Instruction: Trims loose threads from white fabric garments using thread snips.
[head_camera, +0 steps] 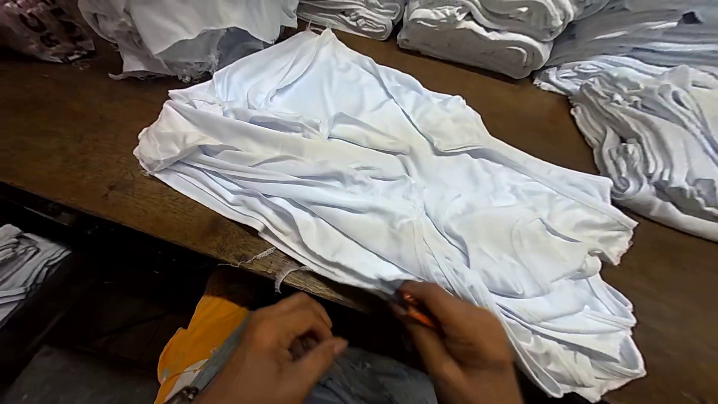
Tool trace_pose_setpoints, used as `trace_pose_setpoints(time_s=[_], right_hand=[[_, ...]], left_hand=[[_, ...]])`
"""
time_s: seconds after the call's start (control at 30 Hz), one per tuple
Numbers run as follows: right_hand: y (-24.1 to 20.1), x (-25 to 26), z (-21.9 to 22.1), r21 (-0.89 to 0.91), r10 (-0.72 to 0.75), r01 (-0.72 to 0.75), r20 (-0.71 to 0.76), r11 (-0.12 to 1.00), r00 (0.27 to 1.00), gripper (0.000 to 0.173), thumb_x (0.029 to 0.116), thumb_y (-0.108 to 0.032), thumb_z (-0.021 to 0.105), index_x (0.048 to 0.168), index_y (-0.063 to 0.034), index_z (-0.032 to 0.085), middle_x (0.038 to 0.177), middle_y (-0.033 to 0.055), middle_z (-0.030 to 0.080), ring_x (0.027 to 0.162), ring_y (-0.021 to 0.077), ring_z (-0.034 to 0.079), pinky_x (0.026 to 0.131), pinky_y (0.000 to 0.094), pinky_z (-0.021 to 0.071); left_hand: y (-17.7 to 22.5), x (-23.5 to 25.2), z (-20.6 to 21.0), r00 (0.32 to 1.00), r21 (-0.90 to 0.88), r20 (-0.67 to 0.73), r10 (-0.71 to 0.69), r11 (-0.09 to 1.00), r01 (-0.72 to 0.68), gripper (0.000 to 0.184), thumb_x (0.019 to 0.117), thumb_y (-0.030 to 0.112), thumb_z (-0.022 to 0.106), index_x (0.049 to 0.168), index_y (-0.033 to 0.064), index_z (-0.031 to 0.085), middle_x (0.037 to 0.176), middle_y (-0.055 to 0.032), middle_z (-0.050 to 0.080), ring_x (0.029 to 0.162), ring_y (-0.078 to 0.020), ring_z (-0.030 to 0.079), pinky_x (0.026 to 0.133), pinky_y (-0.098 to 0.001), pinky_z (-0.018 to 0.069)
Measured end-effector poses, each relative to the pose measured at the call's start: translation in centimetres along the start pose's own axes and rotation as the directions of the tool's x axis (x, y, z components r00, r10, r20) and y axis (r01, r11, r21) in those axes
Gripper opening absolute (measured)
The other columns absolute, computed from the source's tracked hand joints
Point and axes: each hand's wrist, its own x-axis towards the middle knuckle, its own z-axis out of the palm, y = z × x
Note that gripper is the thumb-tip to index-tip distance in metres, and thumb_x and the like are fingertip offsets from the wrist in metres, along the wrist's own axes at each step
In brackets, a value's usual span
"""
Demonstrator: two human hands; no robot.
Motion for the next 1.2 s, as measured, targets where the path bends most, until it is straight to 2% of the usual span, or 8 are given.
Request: trace_pose_setpoints(time_s=[0.1, 0.2, 0.4, 0.5, 0.6, 0.8, 0.93, 1.2], right_hand=[[-0.7, 2.4, -3.2, 0.170, 0.037, -0.039, 0.015, 0.985, 0.999, 0.012, 0.0993, -0.020, 0.064, 0.105, -0.0111, 0.070, 0.083, -0.0034, 0.068, 0.067, 0.0052, 0.062, 0.058, 0.0252, 0.0551], [-1.7, 4.1, -5.3, 0.229, 0.052, -0.059, 0.036, 0.972, 0.998, 0.010, 0.0992, -0.018, 0.064, 0.105, -0.0127, 0.069, 0.080, -0.0047, 0.065, 0.063, 0.0034, 0.058, 0.054, 0.0206, 0.0504], [-2.0, 3.6, -6.5, 0.241, 0.056, -0.089, 0.141, 0.966, 0.988, 0.011, 0.1005, -0.016, 0.063, 0.103, -0.0072, 0.069, 0.082, -0.0004, 0.066, 0.067, 0.0057, 0.060, 0.057, 0.0221, 0.0508], [-1.6, 2.8, -6.4, 0.224, 0.045, -0.092, 0.210, 0.970, 0.977, 0.015, 0.1011, -0.016, 0.063, 0.102, -0.0027, 0.069, 0.081, 0.0034, 0.066, 0.068, 0.0064, 0.060, 0.059, 0.0229, 0.0511], [-1.7, 1.6, -5.8, 0.206, 0.109, -0.169, 0.273, 0.964, 0.956, 0.015, 0.1003, -0.014, 0.064, 0.102, 0.0004, 0.068, 0.081, 0.0066, 0.067, 0.069, 0.0094, 0.062, 0.060, 0.0261, 0.0532], [-3.9, -0.9, -0.7, 0.406, 0.334, -0.530, 0.461, 0.745, 0.822, 0.043, 0.1130, -0.024, 0.036, 0.113, 0.0026, 0.070, 0.071, 0.0020, 0.056, 0.056, 0.0078, 0.047, 0.049, 0.0258, 0.0406], [-5.1, -0.4, 2.7, 0.517, 0.436, -0.654, 0.489, 0.553, 0.756, 0.040, 0.1118, -0.020, 0.039, 0.104, 0.0006, 0.072, 0.062, -0.0017, 0.049, 0.048, 0.0059, 0.037, 0.043, 0.0238, 0.0309], [-5.9, 1.5, 4.1, 0.494, 0.505, -0.701, 0.486, 0.515, 0.714, 0.036, 0.1100, -0.021, 0.046, 0.096, -0.0018, 0.073, 0.058, -0.0030, 0.046, 0.045, 0.0052, 0.035, 0.041, 0.0224, 0.0287]], left_hand=[[2.3, 2.1, -2.7, 0.957, -0.246, -0.157, -0.243, 0.948, 0.200, 0.021, 0.0954, 0.023, 0.072, 0.112, 0.0105, 0.071, 0.097, -0.0101, 0.074, 0.069, -0.0233, 0.073, 0.053, -0.0356, 0.0629], [3.8, 4.3, -4.9, 0.893, -0.512, -0.088, -0.442, 0.789, 0.340, 0.027, 0.1032, 0.021, 0.060, 0.121, 0.0028, 0.068, 0.110, -0.0203, 0.073, 0.080, -0.0283, 0.076, 0.053, -0.0382, 0.0632], [3.3, 6.8, -4.2, 0.873, -0.673, 0.245, -0.421, 0.575, 0.466, 0.035, 0.1024, 0.037, 0.061, 0.108, 0.0041, 0.072, 0.099, -0.0189, 0.073, 0.074, -0.0225, 0.075, 0.053, -0.0344, 0.0615], [2.7, 6.8, -2.9, 0.857, -0.631, 0.286, -0.430, 0.588, 0.506, 0.026, 0.1002, 0.028, 0.067, 0.094, 0.0039, 0.074, 0.076, -0.0092, 0.067, 0.053, -0.0093, 0.060, 0.045, -0.0232, 0.0526], [2.2, 5.9, -2.8, 0.858, -0.553, 0.264, -0.441, 0.660, 0.509, 0.022, 0.1007, 0.022, 0.066, 0.096, 0.0040, 0.077, 0.065, -0.0045, 0.060, 0.046, -0.0057, 0.050, 0.042, -0.0200, 0.0474], [0.5, 1.8, -3.7, 0.934, -0.372, 0.119, -0.337, 0.857, 0.357, 0.026, 0.1039, 0.025, 0.060, 0.100, 0.0069, 0.078, 0.066, -0.0039, 0.063, 0.044, -0.0097, 0.053, 0.040, -0.0241, 0.0495], [0.2, 0.8, -3.4, 0.952, -0.397, 0.077, -0.296, 0.867, 0.301, 0.025, 0.1041, 0.022, 0.060, 0.099, 0.0051, 0.078, 0.066, -0.0039, 0.063, 0.044, -0.0087, 0.053, 0.039, -0.0234, 0.0492], [0.1, 0.8, -3.3, 0.967, -0.402, 0.066, -0.246, 0.881, 0.251, 0.024, 0.1044, 0.021, 0.060, 0.099, 0.0048, 0.077, 0.066, -0.0038, 0.065, 0.044, -0.0085, 0.054, 0.039, -0.0226, 0.0495]])
